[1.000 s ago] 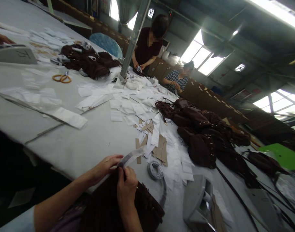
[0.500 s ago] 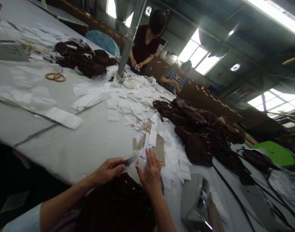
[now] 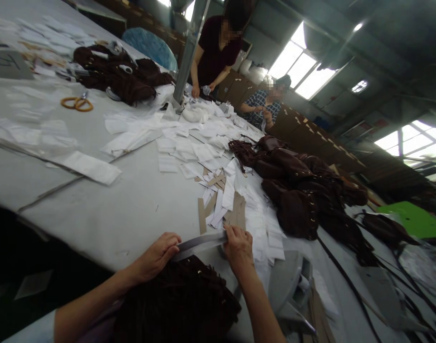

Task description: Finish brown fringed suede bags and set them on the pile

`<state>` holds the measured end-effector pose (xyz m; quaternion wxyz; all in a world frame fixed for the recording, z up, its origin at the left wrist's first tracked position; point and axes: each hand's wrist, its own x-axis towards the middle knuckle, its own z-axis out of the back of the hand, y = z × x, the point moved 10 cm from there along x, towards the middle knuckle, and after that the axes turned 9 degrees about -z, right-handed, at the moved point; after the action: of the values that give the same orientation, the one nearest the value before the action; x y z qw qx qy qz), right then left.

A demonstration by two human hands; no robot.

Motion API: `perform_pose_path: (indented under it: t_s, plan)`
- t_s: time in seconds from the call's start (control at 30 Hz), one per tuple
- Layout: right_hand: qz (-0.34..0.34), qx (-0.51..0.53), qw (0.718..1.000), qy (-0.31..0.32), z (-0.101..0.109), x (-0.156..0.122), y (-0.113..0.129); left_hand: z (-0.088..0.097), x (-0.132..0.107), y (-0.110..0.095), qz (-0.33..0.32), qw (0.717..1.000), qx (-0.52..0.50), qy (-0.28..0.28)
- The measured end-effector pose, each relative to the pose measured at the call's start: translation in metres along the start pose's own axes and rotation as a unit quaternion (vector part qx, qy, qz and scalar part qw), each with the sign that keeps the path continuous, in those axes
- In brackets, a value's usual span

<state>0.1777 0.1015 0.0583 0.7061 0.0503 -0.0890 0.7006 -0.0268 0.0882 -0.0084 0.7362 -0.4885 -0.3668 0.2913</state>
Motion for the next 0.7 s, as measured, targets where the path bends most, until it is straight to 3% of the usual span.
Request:
perform_pose_path:
  t_s: [0.13, 0.43, 0.6, 0.7]
  plan:
    - [0.058, -0.068, 0.996, 0.029, -0.001, -0.002, 0.013, 0.003, 0.003, 0.001, -0.010, 1.000, -0.005, 0.013]
    - [-0.011, -0.089, 0.996, 0.031, 0.029, 0.012, -0.013, 0.013, 0.017, 0.010, 0.013, 0.999, -0.003, 0.037]
    - [0.007, -0.106, 0.994, 0.005, 0.056, 0.019, 0.003, 0.013, 0.018, 0.005, 0.068, 0.990, -0.082, 0.089]
    - [0.016, -0.114, 0.993, -0.020, 0.068, 0.019, 0.013, 0.029, 0.024, -0.008, 0.086, 0.989, -0.101, 0.061]
